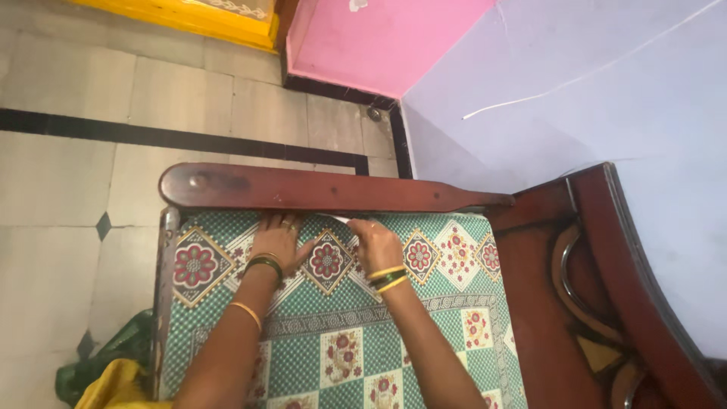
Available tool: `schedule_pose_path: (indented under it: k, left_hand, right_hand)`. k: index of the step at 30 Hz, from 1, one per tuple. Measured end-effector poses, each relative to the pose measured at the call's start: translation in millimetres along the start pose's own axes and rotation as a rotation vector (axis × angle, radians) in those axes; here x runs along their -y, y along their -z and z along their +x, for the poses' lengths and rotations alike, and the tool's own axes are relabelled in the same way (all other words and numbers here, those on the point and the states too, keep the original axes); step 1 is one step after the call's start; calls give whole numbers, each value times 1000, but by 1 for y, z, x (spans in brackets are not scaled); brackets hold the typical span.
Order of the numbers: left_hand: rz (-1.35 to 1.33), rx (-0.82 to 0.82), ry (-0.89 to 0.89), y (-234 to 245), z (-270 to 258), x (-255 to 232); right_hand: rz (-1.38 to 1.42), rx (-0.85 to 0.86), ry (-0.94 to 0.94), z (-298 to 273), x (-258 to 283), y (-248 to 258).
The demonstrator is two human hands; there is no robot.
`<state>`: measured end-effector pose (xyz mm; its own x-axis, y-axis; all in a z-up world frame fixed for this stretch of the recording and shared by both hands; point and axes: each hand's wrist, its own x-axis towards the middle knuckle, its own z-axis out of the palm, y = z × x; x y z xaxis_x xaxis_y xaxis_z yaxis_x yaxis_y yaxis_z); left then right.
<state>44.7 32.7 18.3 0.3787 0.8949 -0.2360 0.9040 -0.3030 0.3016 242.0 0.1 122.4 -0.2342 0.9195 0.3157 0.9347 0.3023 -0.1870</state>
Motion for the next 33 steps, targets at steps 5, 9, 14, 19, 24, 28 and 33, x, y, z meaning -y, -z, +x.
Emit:
schedule_pose_path:
  k: [5,9,14,19,24,28,33]
  left_hand:
    - [19,-218,-125,-9,-28,45]
    - [-9,-192,122,-8,-62,86]
    - [-9,-400,291,-11,-73,94]
    - [-131,-447,320,-16,-73,97]
    - [-86,-428,303,-17,-72,97]
    - [-12,-372,282,-22,-70,95]
    - [88,-429,96,-29,-63,95]
  right_hand:
    - [21,-62,25,-4,22,45]
    - [117,-96,105,-19,60,66]
    - [157,-158,180,-14,107,27]
    - [153,-123,196,-1,124,-9]
    - [84,-83,141,-2,129,-23]
    - [74,-96,107,-6,129,-38]
    - [95,-36,91,23,129,-55]
